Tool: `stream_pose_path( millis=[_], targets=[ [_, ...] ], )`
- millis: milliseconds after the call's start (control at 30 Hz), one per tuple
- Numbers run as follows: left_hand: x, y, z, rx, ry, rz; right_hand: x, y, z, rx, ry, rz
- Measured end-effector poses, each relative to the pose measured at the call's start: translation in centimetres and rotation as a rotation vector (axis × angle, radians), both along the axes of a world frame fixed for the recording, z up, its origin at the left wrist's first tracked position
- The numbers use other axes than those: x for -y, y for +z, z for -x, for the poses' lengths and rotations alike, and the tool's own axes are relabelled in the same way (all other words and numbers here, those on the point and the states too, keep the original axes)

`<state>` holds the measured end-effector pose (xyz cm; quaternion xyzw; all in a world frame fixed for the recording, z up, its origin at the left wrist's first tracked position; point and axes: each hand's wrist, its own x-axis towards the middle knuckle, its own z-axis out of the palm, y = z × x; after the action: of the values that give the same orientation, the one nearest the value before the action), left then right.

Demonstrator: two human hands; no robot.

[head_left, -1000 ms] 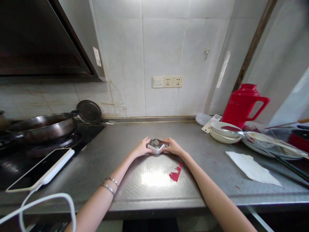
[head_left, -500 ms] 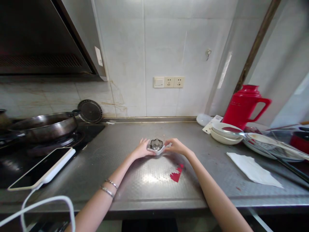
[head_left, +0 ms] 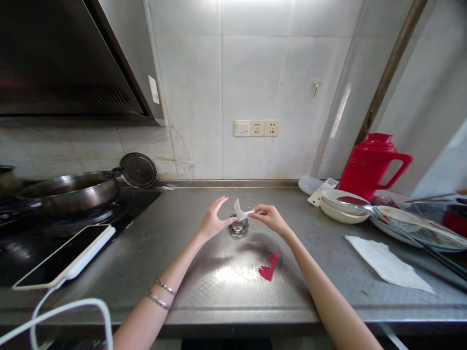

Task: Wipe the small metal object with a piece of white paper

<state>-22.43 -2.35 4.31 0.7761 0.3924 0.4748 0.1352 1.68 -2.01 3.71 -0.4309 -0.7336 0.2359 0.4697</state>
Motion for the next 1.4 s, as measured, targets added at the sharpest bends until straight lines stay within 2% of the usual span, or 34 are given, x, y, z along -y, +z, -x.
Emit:
stream_pose_path(
  millis=[100, 367, 533, 833, 1167, 1300, 1400],
  targets=[
    [0.8, 0.3, -0.8, 0.090, 0.006, -0.092, 0.0, -0.2, 0.3, -0.015, -0.004, -0.018],
    [2.2, -0.6, -2.9, 0.086, -0.058, 0.158, 0.3, 0.0, 1.0, 0.055, 0.039, -0.062],
    [2.0, -0.8, -3.1, 0.149, -0.026, 0.224, 0.4, 0.0, 1.1, 0.051, 0.046, -0.040],
    [1.8, -1.0, -2.9, 0.194, -0.002, 0.196, -0.1, -0.6, 1.1, 0.056, 0.012, 0.017],
    [1.6, -1.1, -2.9, 0.222, -0.029, 0.202, 0.4, 0.1, 1.6, -0.019, 0.209, 0.168],
    [1.0, -1.0, -2.5, 0.277, -0.075, 0.257, 0.4, 0.2, 1.8, -0.135, 0.149, 0.175],
    [0.1, -1.6, -1.8, 0.260, -0.045, 0.281, 0.0, 0.2, 1.6, -0.144, 0.023, 0.053]
  ],
)
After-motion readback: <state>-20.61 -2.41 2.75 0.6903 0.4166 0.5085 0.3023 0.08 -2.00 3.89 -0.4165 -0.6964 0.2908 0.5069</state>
